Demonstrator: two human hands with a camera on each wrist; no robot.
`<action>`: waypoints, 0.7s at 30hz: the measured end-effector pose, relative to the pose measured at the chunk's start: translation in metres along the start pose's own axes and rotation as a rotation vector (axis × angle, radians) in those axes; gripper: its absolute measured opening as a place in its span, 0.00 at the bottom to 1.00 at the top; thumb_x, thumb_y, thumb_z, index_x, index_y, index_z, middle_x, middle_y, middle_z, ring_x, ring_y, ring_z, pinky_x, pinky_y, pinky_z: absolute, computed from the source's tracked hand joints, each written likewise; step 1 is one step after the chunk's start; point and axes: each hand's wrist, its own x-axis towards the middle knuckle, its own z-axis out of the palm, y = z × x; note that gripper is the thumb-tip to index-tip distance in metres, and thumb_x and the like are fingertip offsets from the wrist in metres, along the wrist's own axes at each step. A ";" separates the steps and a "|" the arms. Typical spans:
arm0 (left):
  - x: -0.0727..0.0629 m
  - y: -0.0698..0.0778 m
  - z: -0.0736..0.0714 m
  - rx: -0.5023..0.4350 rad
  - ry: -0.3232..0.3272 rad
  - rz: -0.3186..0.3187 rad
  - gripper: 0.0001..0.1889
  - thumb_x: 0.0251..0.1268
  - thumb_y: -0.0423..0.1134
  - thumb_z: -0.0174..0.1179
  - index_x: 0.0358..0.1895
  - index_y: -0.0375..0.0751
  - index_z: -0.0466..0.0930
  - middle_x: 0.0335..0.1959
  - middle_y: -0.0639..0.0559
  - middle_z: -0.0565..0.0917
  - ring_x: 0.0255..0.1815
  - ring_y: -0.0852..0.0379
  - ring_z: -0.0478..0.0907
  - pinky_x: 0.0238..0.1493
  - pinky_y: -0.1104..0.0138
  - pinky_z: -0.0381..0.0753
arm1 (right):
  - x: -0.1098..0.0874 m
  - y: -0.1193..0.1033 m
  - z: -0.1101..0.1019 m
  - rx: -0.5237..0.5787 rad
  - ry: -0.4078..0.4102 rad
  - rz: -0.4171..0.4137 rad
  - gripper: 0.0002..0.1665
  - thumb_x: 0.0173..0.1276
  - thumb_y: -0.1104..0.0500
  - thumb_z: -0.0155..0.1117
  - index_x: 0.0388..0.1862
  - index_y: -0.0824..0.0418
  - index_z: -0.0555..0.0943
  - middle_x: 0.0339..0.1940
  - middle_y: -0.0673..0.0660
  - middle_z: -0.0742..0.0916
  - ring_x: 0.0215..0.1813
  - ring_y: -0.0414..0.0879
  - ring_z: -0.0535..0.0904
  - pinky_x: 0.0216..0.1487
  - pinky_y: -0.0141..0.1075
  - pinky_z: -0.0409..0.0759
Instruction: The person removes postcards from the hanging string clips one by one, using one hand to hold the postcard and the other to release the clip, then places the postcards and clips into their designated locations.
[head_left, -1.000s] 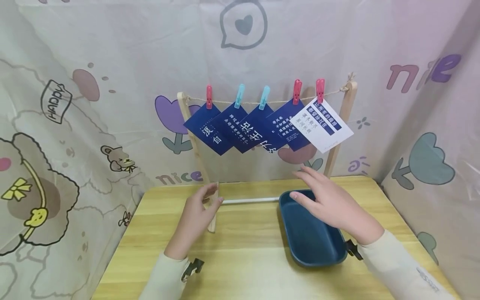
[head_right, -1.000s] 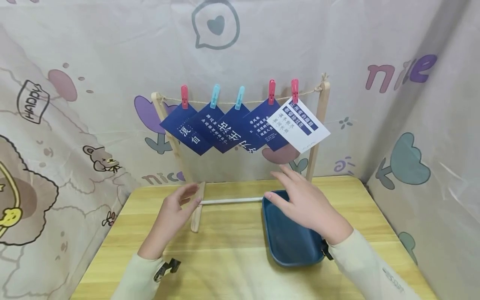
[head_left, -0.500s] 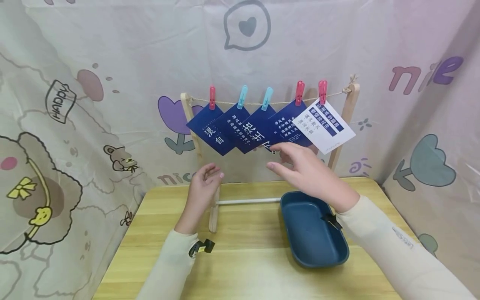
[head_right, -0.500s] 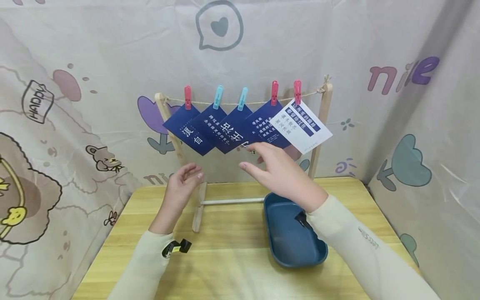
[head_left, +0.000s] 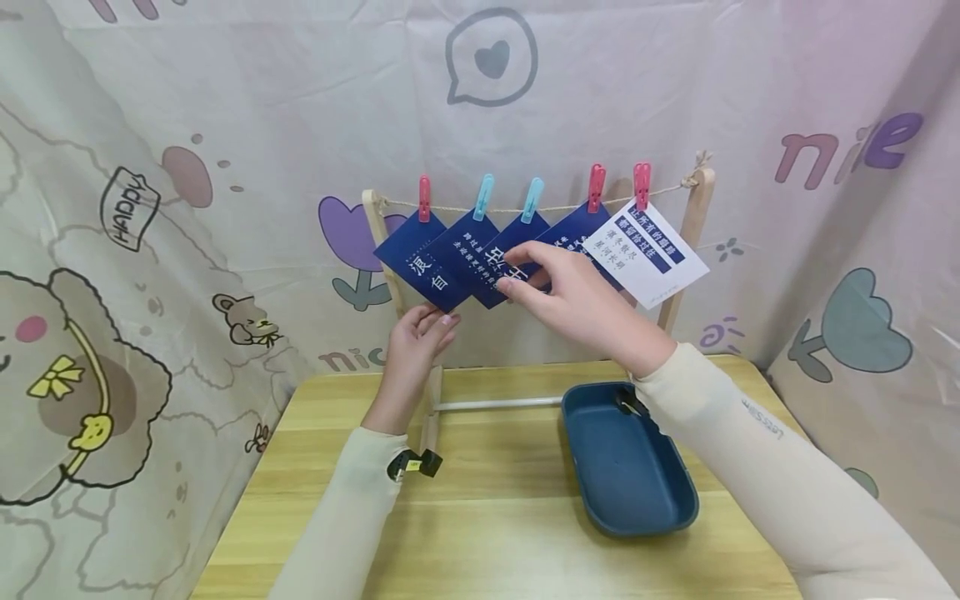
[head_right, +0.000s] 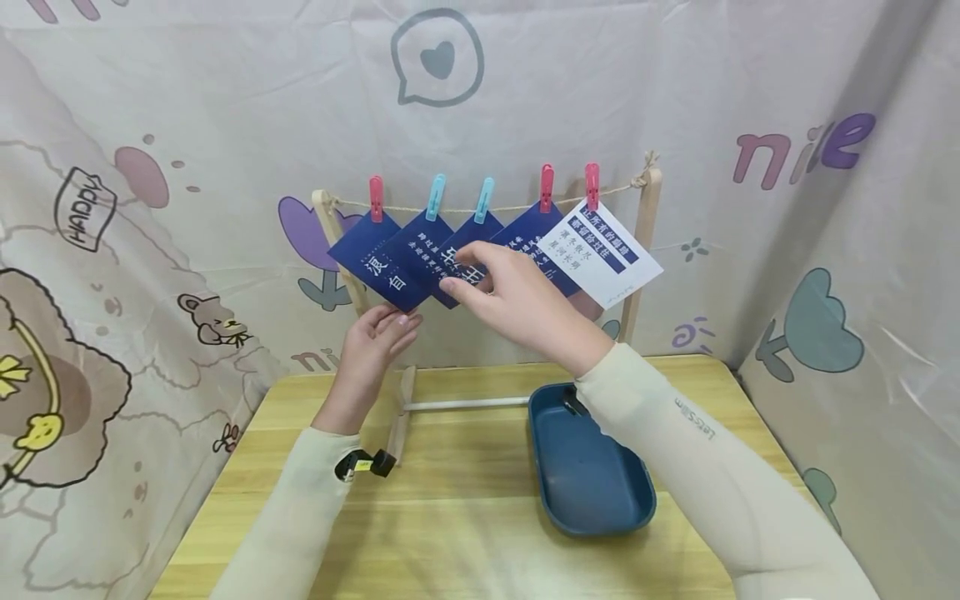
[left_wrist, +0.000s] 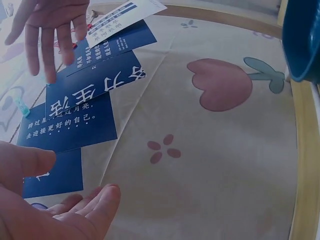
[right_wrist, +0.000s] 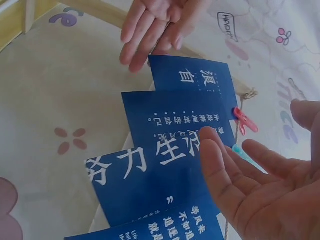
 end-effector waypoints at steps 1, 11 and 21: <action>0.002 0.000 0.001 -0.017 0.000 -0.001 0.24 0.84 0.35 0.59 0.74 0.29 0.69 0.70 0.33 0.82 0.74 0.38 0.80 0.68 0.61 0.85 | 0.003 -0.001 -0.001 0.007 0.003 -0.001 0.32 0.82 0.36 0.62 0.73 0.54 0.80 0.67 0.52 0.88 0.53 0.42 0.88 0.49 0.46 0.88; 0.008 -0.001 0.006 -0.046 0.012 0.022 0.21 0.85 0.34 0.57 0.73 0.31 0.71 0.65 0.28 0.85 0.57 0.49 0.92 0.64 0.56 0.88 | 0.025 -0.015 -0.001 0.056 0.035 -0.032 0.30 0.83 0.40 0.63 0.73 0.56 0.80 0.64 0.50 0.88 0.44 0.43 0.87 0.39 0.44 0.85; 0.008 -0.002 0.008 0.006 0.051 0.022 0.13 0.85 0.37 0.59 0.60 0.33 0.80 0.52 0.35 0.92 0.45 0.56 0.94 0.59 0.51 0.90 | 0.052 -0.023 0.006 0.070 0.094 -0.092 0.27 0.83 0.45 0.65 0.74 0.55 0.79 0.47 0.50 0.90 0.37 0.46 0.85 0.37 0.42 0.82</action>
